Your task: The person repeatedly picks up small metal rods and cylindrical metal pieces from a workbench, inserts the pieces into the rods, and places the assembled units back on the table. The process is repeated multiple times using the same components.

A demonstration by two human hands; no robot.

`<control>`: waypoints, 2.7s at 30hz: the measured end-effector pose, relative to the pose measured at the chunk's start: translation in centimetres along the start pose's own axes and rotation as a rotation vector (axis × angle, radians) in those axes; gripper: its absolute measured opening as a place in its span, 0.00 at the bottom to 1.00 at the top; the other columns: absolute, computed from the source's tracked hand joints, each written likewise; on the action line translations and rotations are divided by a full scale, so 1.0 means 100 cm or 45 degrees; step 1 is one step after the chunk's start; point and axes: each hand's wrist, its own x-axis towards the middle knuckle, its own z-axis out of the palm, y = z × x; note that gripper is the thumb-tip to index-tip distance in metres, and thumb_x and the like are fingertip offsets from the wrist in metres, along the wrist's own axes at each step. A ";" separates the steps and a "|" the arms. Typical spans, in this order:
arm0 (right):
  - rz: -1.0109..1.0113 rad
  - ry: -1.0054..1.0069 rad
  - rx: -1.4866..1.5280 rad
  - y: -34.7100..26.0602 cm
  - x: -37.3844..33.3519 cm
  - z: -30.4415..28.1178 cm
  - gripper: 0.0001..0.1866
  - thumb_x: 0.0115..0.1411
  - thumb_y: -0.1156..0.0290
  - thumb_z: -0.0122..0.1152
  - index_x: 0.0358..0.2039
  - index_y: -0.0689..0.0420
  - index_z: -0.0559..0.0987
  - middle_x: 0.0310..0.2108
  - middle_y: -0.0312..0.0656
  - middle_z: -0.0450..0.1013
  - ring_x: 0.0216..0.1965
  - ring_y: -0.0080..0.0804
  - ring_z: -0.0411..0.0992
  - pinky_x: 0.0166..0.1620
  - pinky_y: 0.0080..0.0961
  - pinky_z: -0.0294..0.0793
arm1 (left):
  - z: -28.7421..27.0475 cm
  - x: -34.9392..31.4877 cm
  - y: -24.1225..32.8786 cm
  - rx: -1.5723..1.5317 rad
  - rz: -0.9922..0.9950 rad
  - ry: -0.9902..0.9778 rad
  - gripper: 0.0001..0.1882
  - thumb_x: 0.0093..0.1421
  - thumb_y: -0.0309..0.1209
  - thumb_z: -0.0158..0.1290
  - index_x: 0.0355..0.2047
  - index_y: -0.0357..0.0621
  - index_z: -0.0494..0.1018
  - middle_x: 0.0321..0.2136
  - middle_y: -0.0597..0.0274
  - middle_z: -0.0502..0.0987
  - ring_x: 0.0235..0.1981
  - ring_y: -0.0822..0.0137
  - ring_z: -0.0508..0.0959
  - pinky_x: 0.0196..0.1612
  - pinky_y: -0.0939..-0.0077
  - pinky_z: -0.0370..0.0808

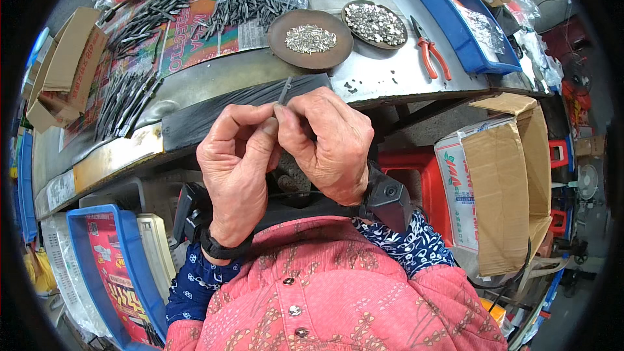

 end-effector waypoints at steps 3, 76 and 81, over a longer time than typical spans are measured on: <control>-0.008 -0.039 -0.033 0.002 -0.001 0.000 0.07 0.54 0.75 0.64 0.27 0.59 0.73 0.21 0.42 0.67 0.20 0.38 0.69 0.22 0.30 0.70 | -0.001 0.000 -0.001 -0.016 0.020 -0.029 0.04 0.63 0.20 0.51 0.38 0.39 0.74 0.23 0.73 0.71 0.19 0.84 0.64 0.20 0.88 0.58; 0.231 -0.105 0.102 -0.010 0.006 0.026 0.13 0.54 0.67 0.66 0.24 0.59 0.71 0.20 0.44 0.67 0.20 0.44 0.69 0.22 0.34 0.68 | -0.020 -0.002 0.003 0.113 0.141 0.056 0.05 0.63 0.21 0.51 0.38 0.40 0.73 0.24 0.72 0.72 0.19 0.83 0.61 0.21 0.88 0.56; 0.346 -0.155 0.275 -0.012 0.005 0.019 0.13 0.53 0.67 0.67 0.26 0.59 0.71 0.21 0.43 0.67 0.20 0.40 0.69 0.23 0.31 0.68 | -0.022 -0.003 0.007 0.092 0.051 0.017 0.05 0.62 0.20 0.51 0.38 0.39 0.73 0.23 0.73 0.71 0.20 0.83 0.65 0.22 0.89 0.60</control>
